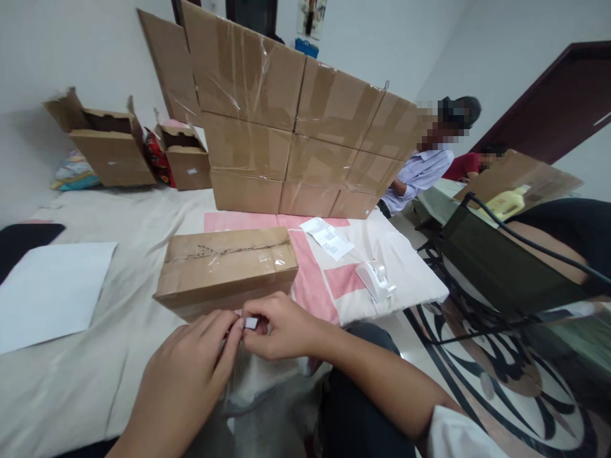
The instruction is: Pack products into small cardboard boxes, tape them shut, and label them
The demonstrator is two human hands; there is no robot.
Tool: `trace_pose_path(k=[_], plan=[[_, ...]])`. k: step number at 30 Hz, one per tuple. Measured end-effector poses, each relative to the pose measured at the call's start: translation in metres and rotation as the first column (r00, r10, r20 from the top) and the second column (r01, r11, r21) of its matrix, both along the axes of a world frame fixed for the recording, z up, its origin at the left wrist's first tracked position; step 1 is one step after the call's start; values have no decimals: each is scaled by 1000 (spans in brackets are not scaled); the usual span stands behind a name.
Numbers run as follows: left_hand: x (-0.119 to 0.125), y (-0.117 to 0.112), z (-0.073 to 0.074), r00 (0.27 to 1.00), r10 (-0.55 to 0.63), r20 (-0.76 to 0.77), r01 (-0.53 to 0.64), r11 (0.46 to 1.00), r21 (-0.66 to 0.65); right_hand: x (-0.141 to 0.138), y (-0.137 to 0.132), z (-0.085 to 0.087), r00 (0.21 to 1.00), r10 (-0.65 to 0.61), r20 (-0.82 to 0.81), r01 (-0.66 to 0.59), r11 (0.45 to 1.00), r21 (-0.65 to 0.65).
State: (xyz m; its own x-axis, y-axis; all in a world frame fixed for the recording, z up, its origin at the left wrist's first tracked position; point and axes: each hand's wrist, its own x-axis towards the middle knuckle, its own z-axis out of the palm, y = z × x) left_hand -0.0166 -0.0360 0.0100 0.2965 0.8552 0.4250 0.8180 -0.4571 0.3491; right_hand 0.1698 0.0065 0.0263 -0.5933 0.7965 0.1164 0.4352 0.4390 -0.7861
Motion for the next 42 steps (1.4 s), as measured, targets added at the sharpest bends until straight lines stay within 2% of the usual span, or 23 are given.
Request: trace_pose_path(k=[5,10,13,16,21,23,26,28,32,35,42], plan=[[-1,-2,5,1000,-10,7,11,995,-98,1,-1,-11,998,59,-13,-58,996,63],[1,-10,3,999,-46,19,49,980,-193,20,-10,-25,991,131,-4,-129,982,136],[3,-18,-2,997,-77,6,76,970,-231,40,-22,-34,984,176,-13,-174,979,102],[6,-26,-8,992,-124,-7,118,954,-275,63,-39,-45,989,148,-3,-147,989,33],[16,-35,-15,980,-196,-16,176,911,-373,94,-72,-57,993,96,74,-96,995,-8],[23,-36,-15,975,-220,-11,198,897,-394,100,-81,-55,982,112,150,-98,991,-94],[37,-35,-11,968,-252,12,236,885,-401,100,-86,-41,967,130,220,-77,969,-233],[46,-32,-5,964,-263,36,256,887,-384,98,-84,-28,968,111,227,-52,967,-251],[60,-21,3,956,-268,117,292,900,-322,95,-69,-5,964,-29,264,68,988,-140],[61,-12,5,955,-243,171,282,923,-262,88,-57,4,955,-109,275,123,992,-33],[42,-4,3,967,-152,204,199,951,-235,48,-43,4,968,-89,233,67,993,97]])
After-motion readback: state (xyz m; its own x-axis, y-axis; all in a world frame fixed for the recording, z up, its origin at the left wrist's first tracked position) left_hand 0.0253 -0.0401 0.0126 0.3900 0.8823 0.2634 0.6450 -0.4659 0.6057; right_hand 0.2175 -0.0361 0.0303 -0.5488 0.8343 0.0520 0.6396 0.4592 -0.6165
